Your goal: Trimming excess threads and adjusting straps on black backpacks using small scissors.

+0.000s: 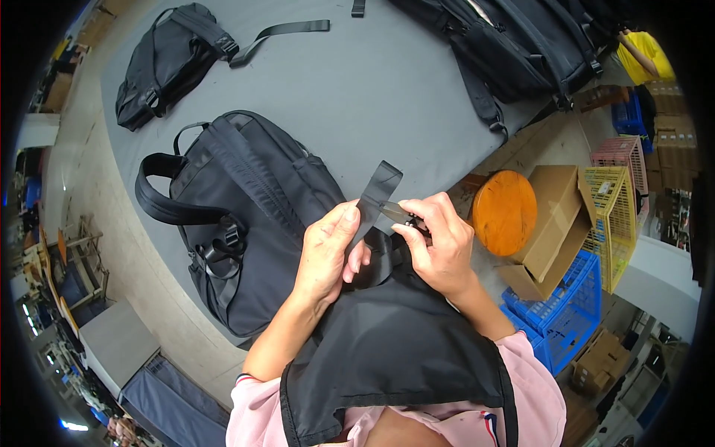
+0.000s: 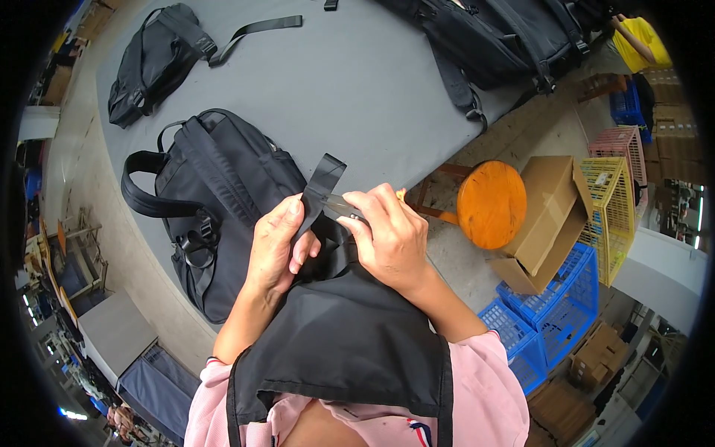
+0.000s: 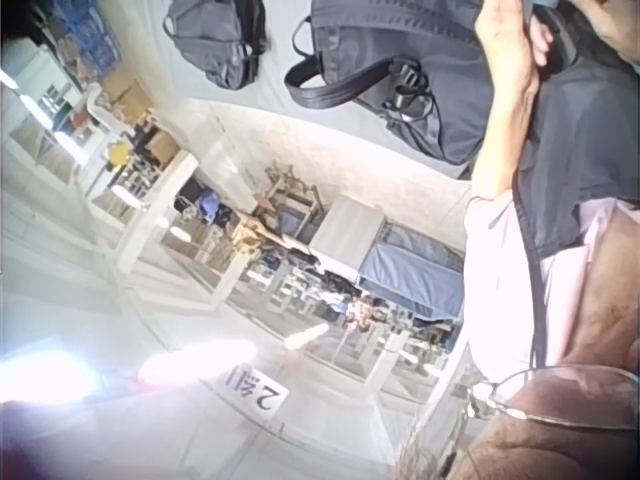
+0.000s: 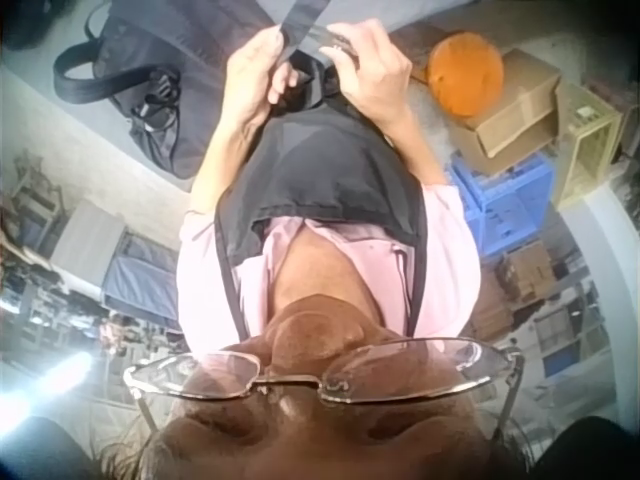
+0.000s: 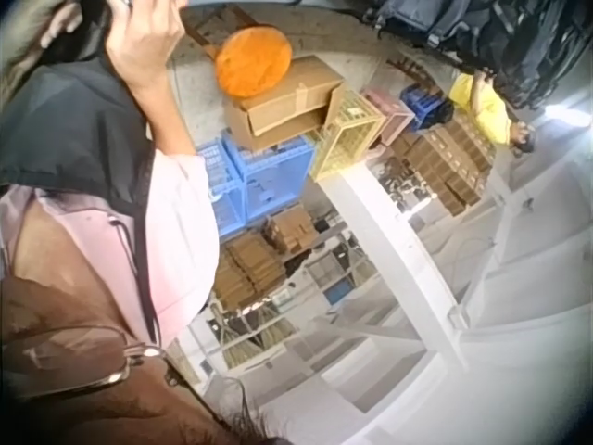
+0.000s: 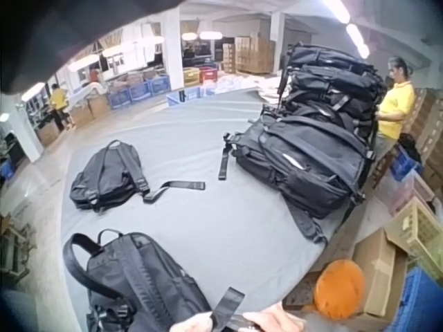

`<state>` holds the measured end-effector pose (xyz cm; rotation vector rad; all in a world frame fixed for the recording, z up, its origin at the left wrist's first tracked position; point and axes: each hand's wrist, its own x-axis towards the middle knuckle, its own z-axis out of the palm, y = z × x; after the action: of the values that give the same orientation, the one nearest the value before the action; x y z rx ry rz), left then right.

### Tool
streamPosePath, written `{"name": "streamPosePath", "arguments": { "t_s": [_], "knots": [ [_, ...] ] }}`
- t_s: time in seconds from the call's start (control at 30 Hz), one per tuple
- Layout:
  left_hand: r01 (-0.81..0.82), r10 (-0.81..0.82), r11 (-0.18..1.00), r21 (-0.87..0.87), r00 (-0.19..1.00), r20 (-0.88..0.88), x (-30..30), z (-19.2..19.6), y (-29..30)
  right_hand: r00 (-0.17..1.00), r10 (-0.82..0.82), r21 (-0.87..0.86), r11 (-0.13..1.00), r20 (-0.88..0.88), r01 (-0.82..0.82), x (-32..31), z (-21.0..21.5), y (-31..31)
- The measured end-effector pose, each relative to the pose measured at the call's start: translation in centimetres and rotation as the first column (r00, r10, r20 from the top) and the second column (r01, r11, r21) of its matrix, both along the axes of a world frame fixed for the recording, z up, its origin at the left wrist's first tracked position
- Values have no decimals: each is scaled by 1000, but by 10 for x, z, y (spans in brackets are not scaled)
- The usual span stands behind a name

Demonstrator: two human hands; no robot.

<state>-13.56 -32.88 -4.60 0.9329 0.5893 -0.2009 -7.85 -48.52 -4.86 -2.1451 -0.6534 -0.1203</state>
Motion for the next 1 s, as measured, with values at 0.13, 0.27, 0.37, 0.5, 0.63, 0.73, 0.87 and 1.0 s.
{"name": "streamPosePath", "arguments": {
  "t_s": [0.13,0.27,0.37,0.5,0.63,0.73,0.87,1.0],
  "knots": [
    [10,-10,1000,2,1000,-11,-1,-2,2,988,35,-79,997,153,-23,0,-2,0],
    [6,-6,1000,18,1000,-20,-2,1,1,977,22,-19,1000,210,-19,-1,-5,-6],
    [68,-66,997,-36,996,62,-6,-7,5,947,13,367,924,-322,112,0,-9,-15],
    [224,-214,960,-166,974,81,-2,-15,7,432,470,603,758,-769,249,29,11,1],
    [143,-220,915,378,960,170,-1,-14,-5,590,483,644,761,-647,84,28,7,11],
    [61,-342,570,820,925,169,-8,-10,-6,538,342,474,871,-770,125,32,0,9],
    [149,-416,635,758,893,173,-7,-13,-6,542,368,538,820,-756,194,36,-3,14],
    [178,-216,955,237,965,147,-1,-8,2,727,209,473,862,-654,179,31,-8,22]
  ]
}}
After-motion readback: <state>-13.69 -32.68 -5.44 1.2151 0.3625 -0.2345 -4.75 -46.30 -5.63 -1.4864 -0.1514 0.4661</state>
